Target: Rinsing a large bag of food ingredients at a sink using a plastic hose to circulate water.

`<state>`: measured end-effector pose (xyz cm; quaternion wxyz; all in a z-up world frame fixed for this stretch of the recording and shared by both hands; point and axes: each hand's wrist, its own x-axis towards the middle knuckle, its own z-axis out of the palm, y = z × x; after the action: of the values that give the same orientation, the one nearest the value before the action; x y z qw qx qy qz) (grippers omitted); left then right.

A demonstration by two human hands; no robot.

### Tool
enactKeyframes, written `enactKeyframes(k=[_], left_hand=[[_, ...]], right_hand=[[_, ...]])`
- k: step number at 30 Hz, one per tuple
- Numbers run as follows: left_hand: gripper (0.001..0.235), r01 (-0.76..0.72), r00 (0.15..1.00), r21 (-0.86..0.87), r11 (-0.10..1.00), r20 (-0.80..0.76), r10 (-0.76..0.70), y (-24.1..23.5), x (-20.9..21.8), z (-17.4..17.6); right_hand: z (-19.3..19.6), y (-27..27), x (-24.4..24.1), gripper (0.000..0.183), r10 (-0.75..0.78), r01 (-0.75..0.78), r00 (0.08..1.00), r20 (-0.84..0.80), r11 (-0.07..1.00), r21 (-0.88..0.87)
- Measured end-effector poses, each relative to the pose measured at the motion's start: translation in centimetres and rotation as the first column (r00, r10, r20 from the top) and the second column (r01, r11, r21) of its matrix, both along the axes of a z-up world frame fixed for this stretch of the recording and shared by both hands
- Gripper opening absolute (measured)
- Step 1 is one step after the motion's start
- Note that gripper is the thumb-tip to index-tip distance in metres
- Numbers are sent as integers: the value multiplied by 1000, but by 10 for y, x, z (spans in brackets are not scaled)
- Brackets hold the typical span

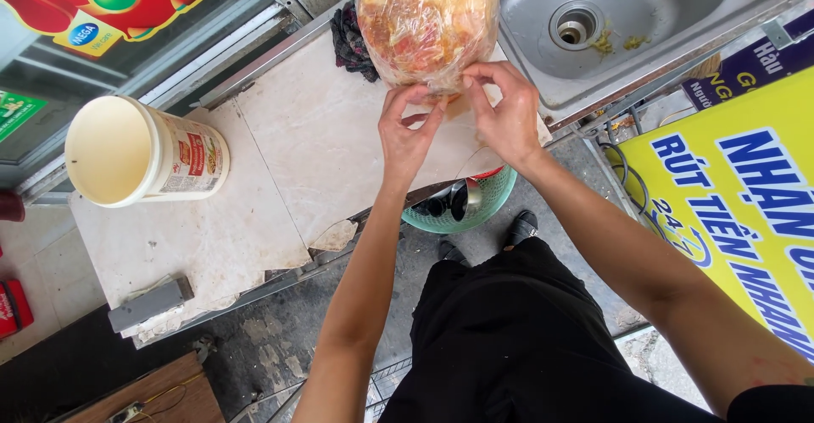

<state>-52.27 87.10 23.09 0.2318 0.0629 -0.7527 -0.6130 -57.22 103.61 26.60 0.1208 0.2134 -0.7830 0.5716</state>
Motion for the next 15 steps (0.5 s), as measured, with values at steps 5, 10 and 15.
enactKeyframes(k=[5, 10, 15], left_hand=[[40, 11, 1000, 6, 1000, 5, -11, 12, 3, -1], [31, 71, 995, -87, 994, -59, -77, 8, 4, -7], [29, 38, 993, -183, 982, 113, -17, 16, 9, -32]], right_hand=[[2, -4, 1, 11, -16, 16, 1000, -16, 1000, -25], [8, -5, 2, 12, 27, -26, 999, -40, 1000, 15], [15, -17, 7, 37, -2, -7, 1000, 26, 946, 325]])
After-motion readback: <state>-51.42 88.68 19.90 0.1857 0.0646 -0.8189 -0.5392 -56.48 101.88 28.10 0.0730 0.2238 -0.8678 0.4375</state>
